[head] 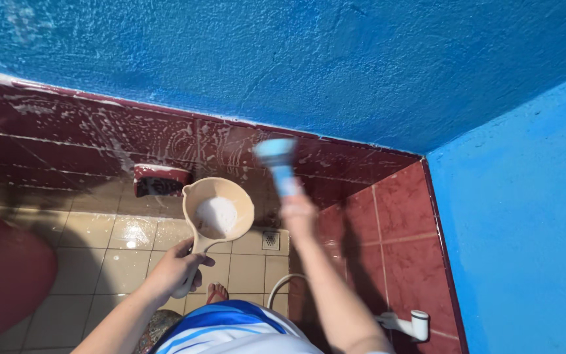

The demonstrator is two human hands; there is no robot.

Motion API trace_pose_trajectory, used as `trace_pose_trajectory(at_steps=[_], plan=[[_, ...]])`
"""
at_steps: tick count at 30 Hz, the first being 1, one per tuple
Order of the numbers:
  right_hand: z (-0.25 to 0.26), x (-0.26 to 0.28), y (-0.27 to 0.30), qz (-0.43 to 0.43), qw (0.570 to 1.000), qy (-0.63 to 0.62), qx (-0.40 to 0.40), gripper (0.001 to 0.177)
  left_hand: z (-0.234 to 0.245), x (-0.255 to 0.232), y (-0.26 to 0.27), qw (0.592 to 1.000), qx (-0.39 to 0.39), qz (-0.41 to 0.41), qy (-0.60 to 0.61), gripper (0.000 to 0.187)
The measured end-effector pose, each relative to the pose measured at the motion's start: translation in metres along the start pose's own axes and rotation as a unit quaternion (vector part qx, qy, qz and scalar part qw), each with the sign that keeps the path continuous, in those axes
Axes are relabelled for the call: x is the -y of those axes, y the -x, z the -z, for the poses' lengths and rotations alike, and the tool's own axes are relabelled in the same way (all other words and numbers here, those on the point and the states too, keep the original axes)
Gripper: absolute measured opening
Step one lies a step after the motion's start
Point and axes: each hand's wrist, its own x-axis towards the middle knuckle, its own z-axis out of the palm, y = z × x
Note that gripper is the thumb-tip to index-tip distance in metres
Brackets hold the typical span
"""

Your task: The person scrubs a blue painted wall and red tiled wainscoting in a bathroom using a blue scrub brush and a yellow sponge. They hold a beige plastic scoop containing a cleaning solution and repeatedly dip the tools into it while scrubbing the surfaces.

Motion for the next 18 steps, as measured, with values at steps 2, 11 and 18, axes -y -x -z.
trace_pose_trajectory(at_steps=[2,11,18], plan=[[-0.065,0.026,0.009,-0.113,0.966,-0.213,0.091,0.049,0.002,0.001,0.001,1.000,0.000,0.001,-0.003,0.046],[0.005,0.005,-0.034,-0.041,0.978,-0.203,0.033,0.045,0.015,-0.010,0.005,1.000,-0.016,-0.011,0.015,0.048],[0.071,-0.016,-0.009,-0.154,0.971,-0.183,0.000,0.049,0.035,-0.013,0.014,0.998,-0.023,-0.035,0.046,0.047]])
